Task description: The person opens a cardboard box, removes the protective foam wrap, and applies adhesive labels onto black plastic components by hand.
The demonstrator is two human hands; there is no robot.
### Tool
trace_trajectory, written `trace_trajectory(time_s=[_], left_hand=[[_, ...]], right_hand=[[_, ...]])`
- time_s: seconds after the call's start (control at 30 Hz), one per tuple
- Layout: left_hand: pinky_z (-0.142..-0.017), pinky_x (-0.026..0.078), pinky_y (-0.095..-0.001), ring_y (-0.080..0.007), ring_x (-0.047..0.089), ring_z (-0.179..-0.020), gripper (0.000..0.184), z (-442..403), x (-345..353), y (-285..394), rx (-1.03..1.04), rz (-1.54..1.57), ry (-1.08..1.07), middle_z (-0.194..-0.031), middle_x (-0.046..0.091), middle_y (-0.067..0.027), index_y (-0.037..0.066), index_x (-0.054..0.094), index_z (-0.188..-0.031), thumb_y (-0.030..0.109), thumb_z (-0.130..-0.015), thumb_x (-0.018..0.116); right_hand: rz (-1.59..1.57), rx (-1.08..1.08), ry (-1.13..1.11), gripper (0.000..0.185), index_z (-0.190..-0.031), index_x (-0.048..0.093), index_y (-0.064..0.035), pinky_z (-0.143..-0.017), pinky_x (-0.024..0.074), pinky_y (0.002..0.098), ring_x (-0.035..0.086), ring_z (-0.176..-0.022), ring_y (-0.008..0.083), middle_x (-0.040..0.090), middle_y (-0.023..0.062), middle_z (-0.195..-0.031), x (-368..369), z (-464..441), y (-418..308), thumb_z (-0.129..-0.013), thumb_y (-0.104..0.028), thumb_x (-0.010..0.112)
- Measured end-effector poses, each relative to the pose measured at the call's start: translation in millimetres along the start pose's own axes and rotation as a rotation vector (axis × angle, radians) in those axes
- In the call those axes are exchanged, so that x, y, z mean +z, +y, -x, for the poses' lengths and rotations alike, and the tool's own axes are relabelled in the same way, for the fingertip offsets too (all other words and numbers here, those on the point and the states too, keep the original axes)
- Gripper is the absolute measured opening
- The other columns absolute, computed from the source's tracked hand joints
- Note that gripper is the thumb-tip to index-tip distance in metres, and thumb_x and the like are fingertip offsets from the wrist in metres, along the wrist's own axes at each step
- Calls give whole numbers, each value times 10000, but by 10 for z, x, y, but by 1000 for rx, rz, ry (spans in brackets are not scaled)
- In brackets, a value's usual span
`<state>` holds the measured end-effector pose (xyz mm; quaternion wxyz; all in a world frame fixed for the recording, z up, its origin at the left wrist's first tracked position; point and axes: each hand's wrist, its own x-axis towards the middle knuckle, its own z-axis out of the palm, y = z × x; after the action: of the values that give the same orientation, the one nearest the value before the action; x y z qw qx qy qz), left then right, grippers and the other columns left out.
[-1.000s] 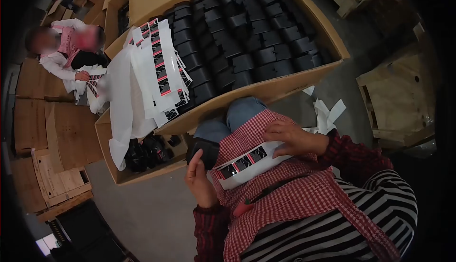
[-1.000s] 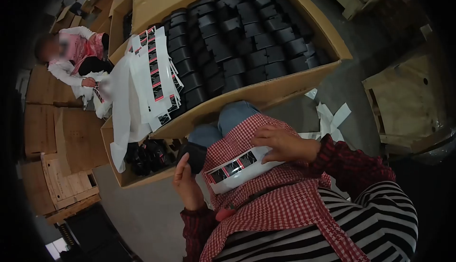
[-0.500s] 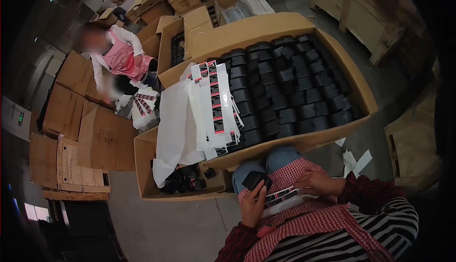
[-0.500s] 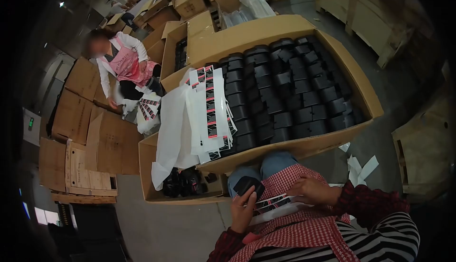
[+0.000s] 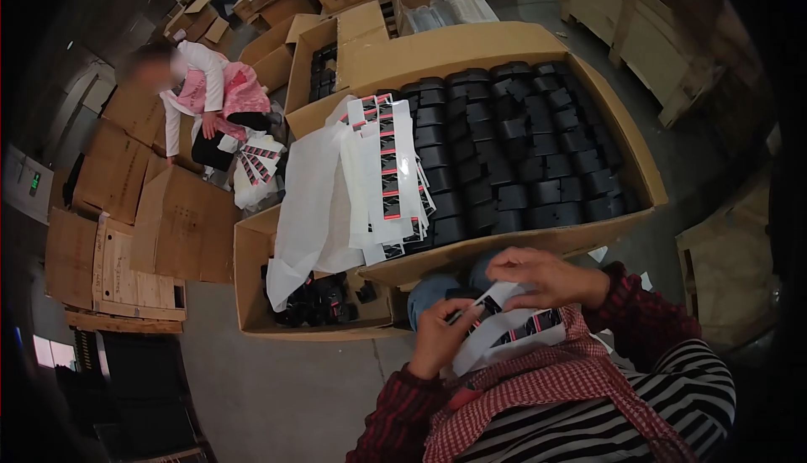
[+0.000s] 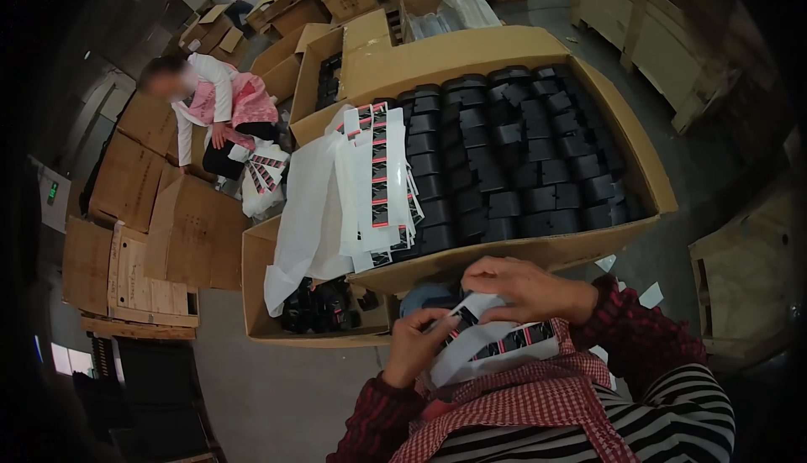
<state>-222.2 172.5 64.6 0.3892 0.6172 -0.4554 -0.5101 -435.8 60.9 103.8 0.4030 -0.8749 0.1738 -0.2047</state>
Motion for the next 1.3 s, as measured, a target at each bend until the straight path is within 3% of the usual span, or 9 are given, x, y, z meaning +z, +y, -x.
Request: trace_trajectory(time_s=[0.2, 0.23, 0.37, 0.43, 0.73, 0.8, 1.17, 1.23, 1.3], left_hand=[[-687, 459, -232, -74, 574, -767, 194, 21, -110, 248, -70, 153, -30, -817, 660, -22, 14, 708, -949, 179, -848, 713], [-580, 463, -191, -47, 584, -652, 175, 22, -113, 196, -24, 118, -37, -818, 671, 2, 25, 702, -970, 158, -856, 705], [-660, 482, -210, -75, 604, -735, 209, 59, -107, 294, -25, 22, -57, -917, 659, -15, 40, 698, -1024, 147, -844, 714], [-763, 482, -238, -108, 605, -857, 264, 14, -32, 321, 280, -13, 19, -1002, 637, -43, 49, 687, -1078, 126, -828, 725], [-684, 453, -252, -124, 579, -799, 199, -19, -29, 287, 88, 33, -123, -868, 642, -65, 25, 707, -977, 176, -847, 704], [-661, 442, -253, -117, 567, -775, 207, -35, -18, 246, 99, 29, -109, -837, 637, -59, 21, 708, -960, 194, -847, 706], [-565, 403, -206, -33, 507, -626, 210, 21, -8, 348, -165, -9, -290, -680, 585, 45, 24, 688, -891, 233, -888, 675], [-524, 397, -205, -34, 501, -582, 231, 31, -48, 225, -8, -69, -278, -681, 593, 44, 52, 701, -951, 272, -909, 645], [-544, 417, -204, -34, 506, -583, 259, 57, -128, 257, -310, -3, -341, -703, 606, 39, 76, 710, -989, 308, -928, 611]], right_hand=[[175, -175, 28, 411, -1094, 618, -48, -790, 466, 374, 610, -881, 276, 623, 86, -949, 13, -99, -15, -741, -206, 757], [143, -154, 40, 364, -1060, 638, -43, -743, 478, 374, 619, -817, 278, 626, 88, -860, 58, -62, 21, -754, -206, 749], [-10, -23, 10, 228, -952, 683, -28, -603, 494, 372, 617, -650, 297, 614, 115, -692, 45, -88, -45, -803, -198, 714], [-27, -9, 4, 216, -943, 683, -27, -593, 489, 375, 616, -653, 309, 616, 129, -701, 47, -116, -69, -816, -201, 703], [-86, 190, -37, 213, -975, 689, -17, -618, 498, 322, 650, -711, 268, 656, 115, -757, 41, 25, -124, -825, -166, 715], [-208, 98, 219, 247, -1014, 655, -24, -619, 525, 296, 653, -721, 218, 672, 105, -817, 89, 41, -115, -801, -127, 727], [-160, 136, 319, 190, -961, 635, -7, -599, 505, 270, 622, -678, 161, 630, 64, -782, 150, 208, -162, -785, -21, 702], [-103, 171, 375, 158, -923, 637, -7, -585, 500, 273, 612, -654, 167, 612, 67, -758, 130, 270, -176, -775, 1, 692], [-113, 137, 387, 149, -906, 638, -10, -581, 502, 278, 610, -647, 175, 602, 68, -748, 111, 383, -160, -768, 9, 689]])
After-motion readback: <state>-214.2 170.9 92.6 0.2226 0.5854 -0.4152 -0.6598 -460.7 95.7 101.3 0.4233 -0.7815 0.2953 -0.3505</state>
